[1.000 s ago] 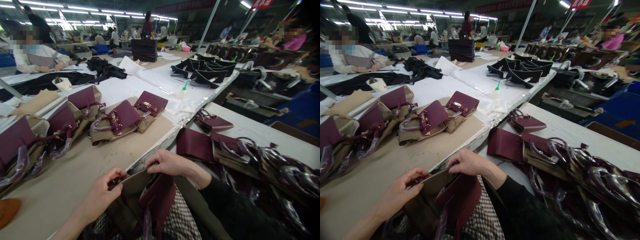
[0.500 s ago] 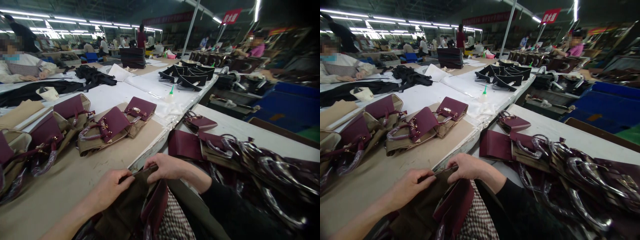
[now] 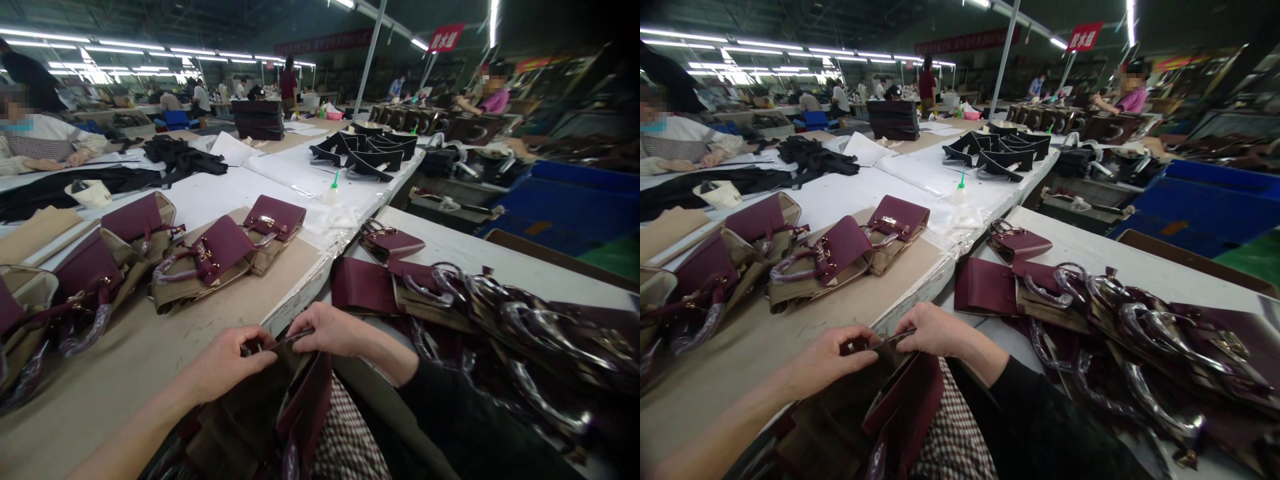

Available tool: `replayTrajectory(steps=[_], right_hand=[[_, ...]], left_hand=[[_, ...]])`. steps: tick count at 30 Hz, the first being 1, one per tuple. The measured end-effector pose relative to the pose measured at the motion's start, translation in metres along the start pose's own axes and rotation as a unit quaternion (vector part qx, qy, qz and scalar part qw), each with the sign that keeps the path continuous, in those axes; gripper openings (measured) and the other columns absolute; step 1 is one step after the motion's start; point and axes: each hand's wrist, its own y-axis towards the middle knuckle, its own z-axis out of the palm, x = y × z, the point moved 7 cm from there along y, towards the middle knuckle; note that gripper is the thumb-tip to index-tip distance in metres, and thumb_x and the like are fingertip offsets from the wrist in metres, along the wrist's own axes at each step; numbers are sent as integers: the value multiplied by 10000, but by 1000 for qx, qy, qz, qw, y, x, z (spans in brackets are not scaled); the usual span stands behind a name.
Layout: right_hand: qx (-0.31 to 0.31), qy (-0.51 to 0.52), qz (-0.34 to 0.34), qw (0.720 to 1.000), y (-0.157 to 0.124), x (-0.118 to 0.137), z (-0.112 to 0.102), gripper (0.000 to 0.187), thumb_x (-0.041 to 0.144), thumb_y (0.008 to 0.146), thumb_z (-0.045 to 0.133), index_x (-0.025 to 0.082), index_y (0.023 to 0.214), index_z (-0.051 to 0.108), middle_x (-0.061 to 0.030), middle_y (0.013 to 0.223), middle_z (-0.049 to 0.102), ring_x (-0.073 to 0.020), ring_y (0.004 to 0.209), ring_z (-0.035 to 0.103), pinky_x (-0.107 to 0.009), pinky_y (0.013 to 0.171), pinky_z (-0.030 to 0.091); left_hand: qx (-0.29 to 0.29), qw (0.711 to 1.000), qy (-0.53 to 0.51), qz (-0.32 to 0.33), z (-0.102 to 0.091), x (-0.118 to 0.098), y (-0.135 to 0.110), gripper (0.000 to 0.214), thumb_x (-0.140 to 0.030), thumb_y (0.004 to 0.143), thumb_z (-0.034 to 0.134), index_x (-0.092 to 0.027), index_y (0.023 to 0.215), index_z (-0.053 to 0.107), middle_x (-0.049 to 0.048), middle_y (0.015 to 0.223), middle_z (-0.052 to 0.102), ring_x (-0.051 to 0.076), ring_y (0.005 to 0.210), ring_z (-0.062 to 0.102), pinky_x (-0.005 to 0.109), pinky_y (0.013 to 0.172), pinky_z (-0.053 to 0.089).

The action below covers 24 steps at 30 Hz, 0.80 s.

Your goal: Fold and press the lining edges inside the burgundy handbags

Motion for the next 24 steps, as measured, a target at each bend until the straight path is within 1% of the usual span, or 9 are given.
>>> replayTrajectory(steps=[2, 5, 9, 12, 16, 19, 22, 24], right_hand=[[-1, 6, -2, 1000, -1, 1, 1, 257, 202, 694, 689, 178, 921, 807, 21, 693, 702, -137, 647, 589, -196, 560, 416], [-1, 20, -7, 1000, -3, 1, 2, 230, 204, 697, 695, 165, 899, 797, 25, 683, 686, -125, 629, 569, -195, 551, 406], [-7, 30, -3, 1000, -7, -4, 0, 208, 169, 673, 696, 153, 868, 767, 34, 663, 658, -119, 619, 558, -193, 539, 397], [-19, 31, 5, 999, -12, -7, -5, 257, 118, 644, 685, 156, 894, 732, 40, 678, 657, -118, 614, 565, -193, 532, 400], [-68, 8, 5, 998, -25, -2, -15, 317, 132, 644, 728, 183, 945, 644, 39, 732, 676, -134, 646, 584, -209, 556, 404], [-119, -43, -30, 992, -34, 10, -19, 293, 145, 692, 741, 211, 953, 626, 36, 787, 680, -151, 731, 607, -230, 642, 420], [-168, -132, -76, 974, -40, 23, -19, 225, 142, 750, 737, 231, 938, 650, 24, 878, 692, -167, 830, 630, -253, 730, 425], [-191, -173, -93, 962, -42, 27, -17, 196, 140, 776, 739, 234, 929, 664, 16, 919, 696, -172, 861, 638, -261, 759, 427]], left_hand=[[5, 1000, -7, 12, 2, -10, 8, 316, -468, 849, 647, -198, 1006, 695, -15, 870, 664, 171, 779, 564, 242, 676, 410], [-9, 1000, 0, 26, 4, -20, 21, 285, -448, 829, 670, -178, 918, 669, -24, 805, 621, 160, 752, 524, 247, 678, 394], [-5, 999, -34, 24, 12, -17, 32, 268, -408, 793, 700, -167, 875, 615, -40, 741, 559, 144, 708, 477, 240, 640, 363], [8, 998, -62, 21, 16, -15, 34, 259, -387, 777, 703, -164, 846, 589, -48, 720, 515, 133, 683, 448, 237, 622, 344], [24, 997, -73, 30, 18, -17, 35, 235, -371, 794, 670, -158, 843, 584, -48, 718, 492, 129, 675, 436, 241, 628, 342], [20, 998, -48, 42, 17, -21, 37, 207, -344, 803, 652, -157, 854, 579, -47, 718, 496, 131, 677, 430, 245, 625, 335], [10, 998, -26, 63, 16, -27, 36, 174, -314, 801, 646, -163, 840, 569, -45, 732, 507, 135, 701, 438, 244, 637, 340], [3, 997, -13, 73, 16, -30, 35, 163, -309, 805, 636, -165, 847, 571, -37, 754, 532, 142, 724, 461, 244, 652, 358]])
